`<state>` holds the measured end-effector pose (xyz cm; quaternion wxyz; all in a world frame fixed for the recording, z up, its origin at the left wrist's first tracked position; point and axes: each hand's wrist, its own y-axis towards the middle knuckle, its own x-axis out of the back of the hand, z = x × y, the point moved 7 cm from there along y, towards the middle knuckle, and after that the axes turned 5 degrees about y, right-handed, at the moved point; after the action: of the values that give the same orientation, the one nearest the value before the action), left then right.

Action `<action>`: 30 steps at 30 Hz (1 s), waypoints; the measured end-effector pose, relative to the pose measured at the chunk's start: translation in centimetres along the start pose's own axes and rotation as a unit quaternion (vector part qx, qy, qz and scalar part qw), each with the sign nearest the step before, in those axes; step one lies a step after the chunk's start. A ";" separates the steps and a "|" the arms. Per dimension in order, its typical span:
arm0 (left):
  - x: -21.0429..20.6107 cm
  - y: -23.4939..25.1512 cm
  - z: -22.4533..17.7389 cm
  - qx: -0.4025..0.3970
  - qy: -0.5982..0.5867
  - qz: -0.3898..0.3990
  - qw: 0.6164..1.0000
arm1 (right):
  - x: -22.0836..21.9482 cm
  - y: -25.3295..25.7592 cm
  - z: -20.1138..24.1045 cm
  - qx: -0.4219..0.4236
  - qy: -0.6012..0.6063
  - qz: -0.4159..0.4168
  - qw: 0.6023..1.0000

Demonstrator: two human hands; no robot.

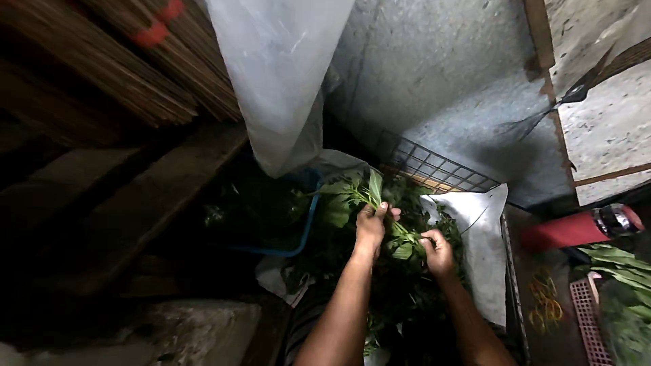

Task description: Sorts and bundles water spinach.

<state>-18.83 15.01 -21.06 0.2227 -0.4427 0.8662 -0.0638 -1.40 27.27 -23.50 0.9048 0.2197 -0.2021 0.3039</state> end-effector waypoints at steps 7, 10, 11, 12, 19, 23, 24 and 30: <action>0.2 0.1 -0.2 -0.015 -0.008 -0.022 1.000 | 3.7 0.4 -6.6 -0.168 -0.138 0.046 0.975; 0.0 0.0 -0.3 -0.028 0.021 -0.019 0.999 | 4.3 0.1 -6.6 -0.160 -0.188 0.041 0.968; 0.1 0.1 -0.3 -0.028 0.022 -0.023 0.999 | 4.4 0.2 -5.6 -0.112 -0.188 0.011 0.976; 0.1 0.1 -0.2 -0.025 0.020 -0.025 0.999 | 4.1 0.3 -4.1 -0.053 -0.184 -0.019 0.981; -1.5 -0.4 0.0 -0.035 0.020 0.028 0.999 | -3.5 2.2 3.2 0.040 -0.113 0.083 0.989; -0.5 -0.4 -1.0 -0.066 0.034 0.013 0.997 | -4.3 2.5 1.3 -0.001 -0.098 0.164 0.982; -0.3 -0.3 -1.1 -0.074 0.042 0.013 0.996 | -4.0 2.4 1.0 0.000 -0.113 0.172 0.979; -0.4 -0.5 -1.3 -0.108 0.078 0.013 0.991 | -1.4 1.9 -0.3 0.053 -0.260 0.136 0.955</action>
<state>-18.82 14.87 -19.57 0.1061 -0.4467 0.8884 -0.0013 -3.61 28.13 -23.89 0.7581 0.3096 -0.4418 0.3664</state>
